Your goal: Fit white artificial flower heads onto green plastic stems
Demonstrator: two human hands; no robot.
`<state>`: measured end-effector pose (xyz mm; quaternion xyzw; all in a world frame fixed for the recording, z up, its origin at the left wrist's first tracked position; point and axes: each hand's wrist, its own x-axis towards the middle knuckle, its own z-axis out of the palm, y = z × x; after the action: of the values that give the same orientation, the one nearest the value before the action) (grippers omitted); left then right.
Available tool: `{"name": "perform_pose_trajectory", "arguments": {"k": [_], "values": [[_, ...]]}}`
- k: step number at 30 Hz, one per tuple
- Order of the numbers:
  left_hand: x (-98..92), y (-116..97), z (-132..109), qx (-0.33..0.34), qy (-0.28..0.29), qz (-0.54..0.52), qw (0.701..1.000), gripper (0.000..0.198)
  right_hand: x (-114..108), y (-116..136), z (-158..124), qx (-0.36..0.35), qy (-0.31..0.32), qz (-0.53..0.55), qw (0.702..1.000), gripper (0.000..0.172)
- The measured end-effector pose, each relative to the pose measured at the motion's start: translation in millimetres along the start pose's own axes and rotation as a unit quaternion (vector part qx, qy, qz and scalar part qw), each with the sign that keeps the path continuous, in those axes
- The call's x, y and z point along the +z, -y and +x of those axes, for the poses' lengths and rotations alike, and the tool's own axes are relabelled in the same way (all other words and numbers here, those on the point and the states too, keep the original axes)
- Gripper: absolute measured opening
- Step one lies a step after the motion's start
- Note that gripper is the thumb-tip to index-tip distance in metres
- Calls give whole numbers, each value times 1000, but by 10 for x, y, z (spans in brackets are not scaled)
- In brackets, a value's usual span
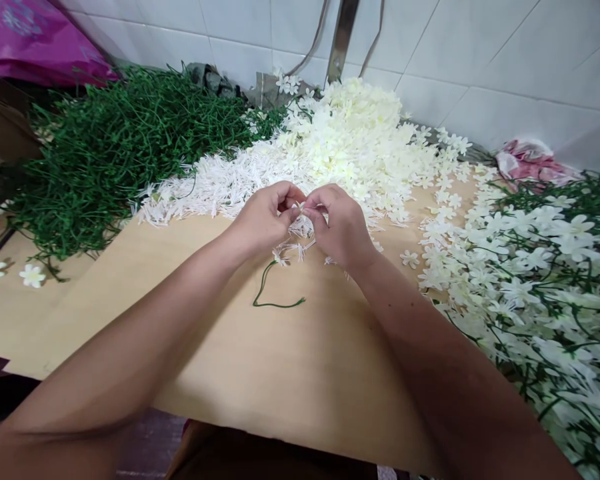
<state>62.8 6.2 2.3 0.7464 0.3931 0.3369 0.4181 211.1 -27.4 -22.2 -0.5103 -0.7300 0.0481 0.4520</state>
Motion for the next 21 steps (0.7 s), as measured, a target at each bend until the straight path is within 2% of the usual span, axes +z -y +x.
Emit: {"name": "perform_pose_trajectory", "arguments": {"k": [5,8,12,15,21], "values": [[-25,-24,20,-11,12,-58,998,15,8,18,10,109,23,158,981,8],[-91,-39,32,-13,1,-79,997,19,-29,18,49,172,18,248,953,10],[-157,-86,17,-3,-18,-43,999,13,-87,44,98,240,4,351,905,10],[-140,-123,-3,8,-4,-16,1000,8,-101,78,102,259,7,401,879,14],[-79,-118,-15,23,-41,3,999,5,-83,147,91,258,14,417,872,27]]}}
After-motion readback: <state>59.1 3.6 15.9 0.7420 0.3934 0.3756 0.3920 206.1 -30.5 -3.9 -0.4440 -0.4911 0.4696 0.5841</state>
